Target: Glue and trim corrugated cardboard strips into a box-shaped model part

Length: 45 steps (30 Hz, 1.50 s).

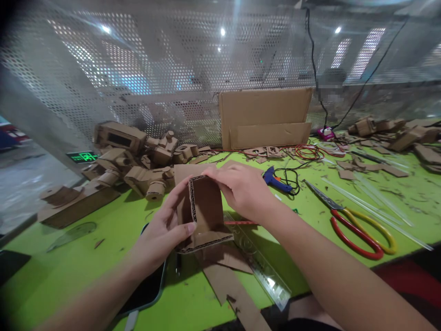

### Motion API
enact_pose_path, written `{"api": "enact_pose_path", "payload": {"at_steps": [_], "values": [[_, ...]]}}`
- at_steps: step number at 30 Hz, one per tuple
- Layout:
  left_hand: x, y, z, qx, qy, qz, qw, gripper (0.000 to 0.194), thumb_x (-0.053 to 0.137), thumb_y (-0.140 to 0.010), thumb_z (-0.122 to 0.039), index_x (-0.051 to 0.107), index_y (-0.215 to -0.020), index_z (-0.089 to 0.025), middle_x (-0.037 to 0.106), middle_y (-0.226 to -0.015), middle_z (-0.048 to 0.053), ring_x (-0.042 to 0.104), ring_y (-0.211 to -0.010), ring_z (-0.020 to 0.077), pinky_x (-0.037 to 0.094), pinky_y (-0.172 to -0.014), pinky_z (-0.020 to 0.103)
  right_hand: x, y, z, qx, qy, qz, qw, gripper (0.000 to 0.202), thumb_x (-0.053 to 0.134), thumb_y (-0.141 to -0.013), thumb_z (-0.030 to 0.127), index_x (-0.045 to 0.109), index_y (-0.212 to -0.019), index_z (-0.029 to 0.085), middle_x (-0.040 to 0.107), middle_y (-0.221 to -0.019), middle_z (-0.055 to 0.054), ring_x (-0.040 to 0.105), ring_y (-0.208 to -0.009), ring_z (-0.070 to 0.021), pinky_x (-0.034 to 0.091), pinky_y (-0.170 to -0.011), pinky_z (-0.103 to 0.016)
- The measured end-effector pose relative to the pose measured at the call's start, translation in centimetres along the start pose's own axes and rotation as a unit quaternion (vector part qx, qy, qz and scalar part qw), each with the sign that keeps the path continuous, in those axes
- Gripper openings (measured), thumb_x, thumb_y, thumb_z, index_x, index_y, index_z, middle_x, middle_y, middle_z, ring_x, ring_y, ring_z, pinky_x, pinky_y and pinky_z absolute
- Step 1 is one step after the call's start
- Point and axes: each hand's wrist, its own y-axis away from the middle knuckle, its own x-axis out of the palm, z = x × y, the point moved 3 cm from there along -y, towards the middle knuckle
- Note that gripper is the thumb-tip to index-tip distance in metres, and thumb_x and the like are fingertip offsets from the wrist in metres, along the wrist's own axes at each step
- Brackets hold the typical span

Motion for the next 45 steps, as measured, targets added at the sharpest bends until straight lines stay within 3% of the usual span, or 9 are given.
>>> {"api": "enact_pose_path", "payload": {"at_steps": [6,11,21,34,41,45], "values": [[0.0,0.0,0.0,-0.003,0.003,-0.007,1.0,0.088,0.079,-0.079,-0.021,0.044,-0.159,-0.035,0.056,-0.158,0.008,0.046,-0.152,0.0385,0.054,-0.114,0.049,0.0,-0.2,0.3,-0.01,-0.018,0.005,1.0,0.039,0.048,-0.106,0.012,0.072,-0.134,0.024,0.08,-0.125,-0.006,0.07,-0.111,-0.0244,0.053,-0.099,-0.041],[0.1,0.1,0.0,-0.016,0.002,0.001,1.0,0.089,0.077,-0.079,-0.019,0.043,-0.159,-0.037,0.062,-0.15,0.009,0.056,-0.143,0.0385,0.055,-0.113,0.052,0.0,-0.4,0.2,0.005,-0.053,0.001,0.999,0.035,0.047,-0.107,0.017,0.074,-0.127,0.025,0.081,-0.12,-0.007,0.072,-0.11,-0.025,0.053,-0.098,-0.042],[0.2,-0.1,0.0,0.003,-0.002,-0.005,1.0,0.087,0.075,-0.078,-0.015,0.046,-0.158,-0.034,0.055,-0.159,0.007,0.055,-0.144,0.0335,0.051,-0.117,0.045,0.4,-0.2,-0.4,0.054,-0.12,-0.009,0.991,0.032,0.051,-0.106,0.018,0.076,-0.123,0.027,0.08,-0.12,-0.005,0.071,-0.111,-0.0241,0.054,-0.098,-0.039],[0.1,0.0,-0.1,-0.002,-0.009,-0.002,1.0,0.087,0.075,-0.079,-0.018,0.045,-0.16,-0.033,0.059,-0.155,0.009,0.061,-0.137,0.0347,0.057,-0.11,0.046,0.9,0.1,-0.6,0.106,-0.191,-0.03,0.975,0.028,0.054,-0.105,0.022,0.077,-0.12,0.025,0.081,-0.119,-0.003,0.074,-0.108,-0.0221,0.059,-0.09,-0.034],[0.0,0.0,-0.2,-0.004,-0.024,0.02,0.999,0.088,0.074,-0.082,-0.018,0.038,-0.161,-0.032,0.055,-0.157,0.009,0.053,-0.145,0.0347,0.044,-0.123,0.049,0.9,0.0,-0.8,0.096,-0.198,-0.035,0.975,0.026,0.056,-0.104,0.021,0.077,-0.119,0.024,0.08,-0.116,-0.004,0.074,-0.105,-0.0205,0.057,-0.088,-0.032],[-0.1,0.0,-0.2,0.004,-0.027,0.025,0.999,0.085,0.074,-0.085,-0.02,0.036,-0.161,-0.032,0.048,-0.162,0.009,0.051,-0.146,0.0329,0.045,-0.122,0.048,0.9,0.0,-0.8,0.08,-0.191,-0.045,0.977,0.024,0.055,-0.104,0.02,0.075,-0.118,0.023,0.08,-0.115,-0.004,0.073,-0.105,-0.0202,0.056,-0.092,-0.033]]}}
